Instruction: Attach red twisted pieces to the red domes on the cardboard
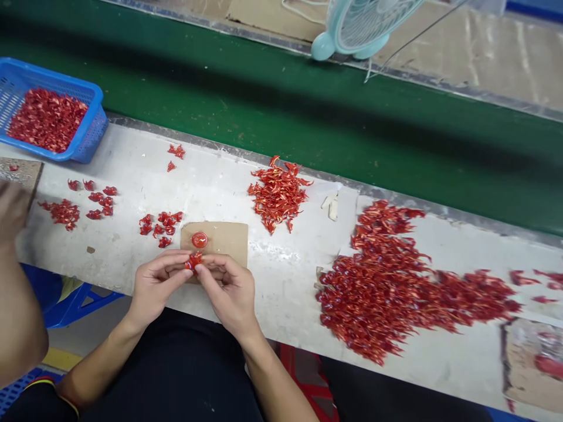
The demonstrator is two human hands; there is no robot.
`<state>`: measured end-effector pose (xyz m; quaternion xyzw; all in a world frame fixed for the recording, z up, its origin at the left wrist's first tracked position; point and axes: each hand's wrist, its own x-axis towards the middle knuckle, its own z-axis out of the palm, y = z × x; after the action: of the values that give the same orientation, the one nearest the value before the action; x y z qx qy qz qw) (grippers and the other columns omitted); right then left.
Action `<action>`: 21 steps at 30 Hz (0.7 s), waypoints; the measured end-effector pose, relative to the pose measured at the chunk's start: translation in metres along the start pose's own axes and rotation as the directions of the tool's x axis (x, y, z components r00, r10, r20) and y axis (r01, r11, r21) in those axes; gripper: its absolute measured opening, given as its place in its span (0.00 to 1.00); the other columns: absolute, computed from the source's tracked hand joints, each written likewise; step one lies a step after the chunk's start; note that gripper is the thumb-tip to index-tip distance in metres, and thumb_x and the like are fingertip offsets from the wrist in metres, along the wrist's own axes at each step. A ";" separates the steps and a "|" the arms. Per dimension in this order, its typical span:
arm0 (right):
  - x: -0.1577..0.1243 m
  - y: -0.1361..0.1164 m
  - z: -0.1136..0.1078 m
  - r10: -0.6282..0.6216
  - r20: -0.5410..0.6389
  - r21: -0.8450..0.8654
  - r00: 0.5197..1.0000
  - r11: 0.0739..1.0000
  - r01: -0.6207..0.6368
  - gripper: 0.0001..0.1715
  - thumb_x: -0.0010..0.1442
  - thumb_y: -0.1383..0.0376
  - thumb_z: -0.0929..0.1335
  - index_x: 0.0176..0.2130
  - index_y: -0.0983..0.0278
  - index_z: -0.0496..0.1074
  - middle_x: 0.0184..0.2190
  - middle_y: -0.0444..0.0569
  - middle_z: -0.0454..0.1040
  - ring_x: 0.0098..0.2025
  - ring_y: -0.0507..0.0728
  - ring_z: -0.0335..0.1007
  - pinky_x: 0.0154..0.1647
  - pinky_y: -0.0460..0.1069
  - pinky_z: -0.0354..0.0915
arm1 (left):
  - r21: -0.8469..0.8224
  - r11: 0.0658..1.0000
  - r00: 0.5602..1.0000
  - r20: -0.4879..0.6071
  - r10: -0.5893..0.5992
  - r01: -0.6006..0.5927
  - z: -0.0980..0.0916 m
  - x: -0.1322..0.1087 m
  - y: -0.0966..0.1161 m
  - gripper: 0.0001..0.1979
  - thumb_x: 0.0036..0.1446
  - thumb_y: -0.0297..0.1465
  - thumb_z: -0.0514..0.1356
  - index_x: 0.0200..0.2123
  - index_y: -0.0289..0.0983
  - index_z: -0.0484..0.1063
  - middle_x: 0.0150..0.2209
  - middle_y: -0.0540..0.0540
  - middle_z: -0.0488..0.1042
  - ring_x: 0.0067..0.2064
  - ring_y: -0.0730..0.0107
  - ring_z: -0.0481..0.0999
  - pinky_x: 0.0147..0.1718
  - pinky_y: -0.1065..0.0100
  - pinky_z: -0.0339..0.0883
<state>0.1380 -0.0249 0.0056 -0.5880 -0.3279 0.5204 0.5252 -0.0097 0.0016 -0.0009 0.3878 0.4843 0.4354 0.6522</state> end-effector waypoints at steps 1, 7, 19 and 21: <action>-0.001 0.000 0.000 -0.010 -0.016 -0.003 1.000 1.000 0.010 0.10 0.59 0.59 0.76 0.40 0.59 0.77 0.34 0.47 0.81 0.33 0.55 0.79 0.36 0.51 0.78 | 0.020 1.000 1.000 0.005 0.011 -0.011 0.002 -0.002 -0.001 0.09 0.55 0.31 0.71 0.41 0.42 0.84 0.48 0.43 0.81 0.49 0.59 0.82 0.48 0.61 0.80; -0.010 0.011 -0.011 -0.048 -0.120 -0.025 0.992 0.999 0.046 0.15 0.60 0.60 0.75 0.38 0.58 0.65 0.32 0.44 0.77 0.31 0.53 0.76 0.32 0.48 0.74 | 0.145 0.987 0.986 0.164 0.041 -0.065 0.003 -0.005 -0.001 0.11 0.59 0.31 0.67 0.46 0.43 0.83 0.50 0.41 0.79 0.47 0.60 0.82 0.46 0.60 0.80; -0.078 0.072 -0.132 -0.320 -0.575 -0.486 0.753 0.874 0.001 0.16 0.60 0.61 0.73 0.39 0.58 0.61 0.35 0.49 0.77 0.31 0.56 0.78 0.31 0.50 0.73 | 0.951 0.307 0.910 -0.088 0.406 -0.046 -0.086 0.055 0.024 0.16 0.60 0.41 0.64 0.47 0.37 0.77 0.38 0.44 0.74 0.38 0.58 0.73 0.39 0.60 0.65; -0.093 0.082 -0.147 -0.374 -0.612 -0.553 0.697 0.832 -0.039 0.16 0.60 0.61 0.73 0.39 0.59 0.61 0.36 0.49 0.76 0.31 0.55 0.77 0.32 0.50 0.72 | 0.944 0.329 0.927 -0.134 0.350 0.012 -0.087 0.058 0.020 0.15 0.59 0.41 0.64 0.44 0.38 0.78 0.33 0.47 0.74 0.34 0.61 0.73 0.36 0.62 0.64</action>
<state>0.2430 -0.1716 -0.0622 -0.8261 -0.2887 0.0961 0.4742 -0.0891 0.0703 -0.0194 0.6636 0.6977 0.2031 0.1777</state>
